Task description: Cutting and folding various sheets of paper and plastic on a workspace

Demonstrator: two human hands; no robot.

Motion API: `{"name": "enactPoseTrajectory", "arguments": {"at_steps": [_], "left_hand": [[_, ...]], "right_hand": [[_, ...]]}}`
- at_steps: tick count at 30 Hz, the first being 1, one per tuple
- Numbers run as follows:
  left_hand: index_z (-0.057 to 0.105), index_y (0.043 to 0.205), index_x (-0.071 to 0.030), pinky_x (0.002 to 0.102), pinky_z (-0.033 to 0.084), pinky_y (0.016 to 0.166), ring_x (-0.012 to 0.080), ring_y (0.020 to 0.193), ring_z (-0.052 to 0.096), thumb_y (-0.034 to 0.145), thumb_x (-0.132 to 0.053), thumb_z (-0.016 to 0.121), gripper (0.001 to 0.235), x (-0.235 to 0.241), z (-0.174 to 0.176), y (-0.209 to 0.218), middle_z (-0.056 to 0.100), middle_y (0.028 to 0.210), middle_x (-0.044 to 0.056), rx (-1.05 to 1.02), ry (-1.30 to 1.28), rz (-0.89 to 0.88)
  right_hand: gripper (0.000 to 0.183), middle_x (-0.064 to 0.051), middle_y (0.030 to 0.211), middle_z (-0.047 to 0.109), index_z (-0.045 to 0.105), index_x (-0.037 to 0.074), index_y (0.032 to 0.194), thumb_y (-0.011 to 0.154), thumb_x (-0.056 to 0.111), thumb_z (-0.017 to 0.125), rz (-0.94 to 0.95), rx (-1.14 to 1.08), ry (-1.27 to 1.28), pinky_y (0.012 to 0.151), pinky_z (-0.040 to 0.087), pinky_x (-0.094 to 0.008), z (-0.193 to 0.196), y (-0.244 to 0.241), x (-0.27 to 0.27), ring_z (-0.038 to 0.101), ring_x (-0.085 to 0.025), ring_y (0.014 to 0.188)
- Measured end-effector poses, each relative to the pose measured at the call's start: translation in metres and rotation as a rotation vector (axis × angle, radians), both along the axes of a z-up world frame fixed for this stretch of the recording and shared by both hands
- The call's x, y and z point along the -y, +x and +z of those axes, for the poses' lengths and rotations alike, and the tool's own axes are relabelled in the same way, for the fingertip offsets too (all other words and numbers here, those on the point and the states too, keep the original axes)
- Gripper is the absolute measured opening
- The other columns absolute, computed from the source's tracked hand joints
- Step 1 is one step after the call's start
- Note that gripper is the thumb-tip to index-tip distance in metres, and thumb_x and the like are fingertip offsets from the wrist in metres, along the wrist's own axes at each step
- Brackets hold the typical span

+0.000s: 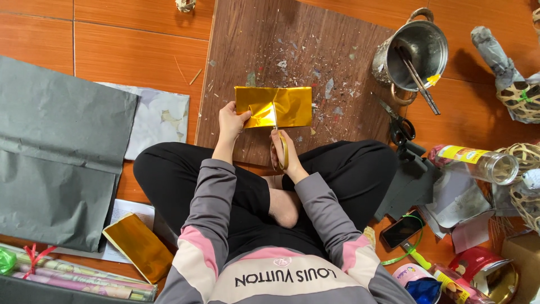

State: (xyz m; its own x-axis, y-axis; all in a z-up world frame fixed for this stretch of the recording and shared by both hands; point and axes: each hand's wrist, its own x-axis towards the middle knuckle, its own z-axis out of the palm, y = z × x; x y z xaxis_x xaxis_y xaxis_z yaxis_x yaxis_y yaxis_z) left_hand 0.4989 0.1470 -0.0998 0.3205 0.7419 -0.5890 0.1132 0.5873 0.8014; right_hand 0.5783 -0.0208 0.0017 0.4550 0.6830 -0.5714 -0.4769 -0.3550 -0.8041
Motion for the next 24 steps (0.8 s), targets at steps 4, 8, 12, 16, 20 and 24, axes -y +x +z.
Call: {"name": "enactPoseTrajectory", "arguments": {"at_steps": [4,8,12,16,20,24], "left_hand": [[0.064,0.105,-0.007,0.038,0.061,0.059,0.0256,0.065,0.071,0.075,0.004,0.077,0.035,0.000,0.013,-0.001,0.069,0.078,0.015,-0.012,-0.010,-0.020],[0.063,0.106,-0.004,0.039,0.061,0.059,0.0255,0.068,0.069,0.074,0.006,0.078,0.037,0.003,0.007,-0.004,0.068,0.079,0.016,-0.018,0.002,-0.072],[0.063,0.106,-0.004,0.041,0.061,0.057,0.0269,0.066,0.069,0.072,0.006,0.081,0.040,0.004,-0.001,-0.004,0.068,0.078,0.018,-0.022,-0.024,-0.079],[0.062,0.106,-0.006,0.040,0.061,0.055,0.0265,0.064,0.070,0.075,0.004,0.079,0.037,-0.003,-0.006,-0.007,0.068,0.078,0.017,-0.061,-0.038,-0.052],[0.062,0.104,-0.006,0.040,0.061,0.055,0.0262,0.062,0.070,0.073,0.003,0.080,0.037,-0.006,-0.011,-0.007,0.067,0.077,0.017,-0.074,-0.032,-0.060],[0.063,0.107,-0.005,0.041,0.061,0.058,0.0251,0.066,0.069,0.071,0.003,0.082,0.042,-0.001,-0.010,-0.008,0.067,0.079,0.017,-0.080,-0.040,-0.097]], "right_hand": [[0.048,-0.004,0.057,0.043,0.051,0.005,0.102,0.099,0.053,0.050,-0.036,-0.068,-0.008,0.025,0.040,-0.026,-0.001,0.002,-0.001,0.049,-0.014,0.032],[0.046,-0.001,0.059,0.042,0.046,0.009,0.096,0.100,0.055,0.043,-0.030,-0.117,-0.009,0.026,0.039,-0.023,-0.006,0.009,-0.007,0.048,-0.011,0.034],[0.049,-0.005,0.053,0.045,0.052,0.005,0.093,0.099,0.053,0.049,-0.018,-0.032,-0.022,0.024,0.039,-0.024,0.013,0.007,-0.007,0.049,-0.014,0.030],[0.052,-0.003,0.059,0.042,0.054,0.003,0.102,0.098,0.054,0.051,-0.042,-0.095,-0.035,0.026,0.041,-0.026,-0.010,0.007,-0.002,0.050,-0.015,0.036],[0.059,-0.003,0.063,0.043,0.050,0.004,0.110,0.096,0.061,0.049,-0.026,-0.168,-0.028,0.028,0.043,-0.026,0.014,0.014,-0.013,0.050,-0.013,0.039],[0.055,-0.004,0.064,0.042,0.048,0.007,0.109,0.097,0.060,0.047,-0.045,-0.184,-0.017,0.030,0.044,-0.025,0.020,0.024,-0.029,0.051,-0.013,0.041]]}}
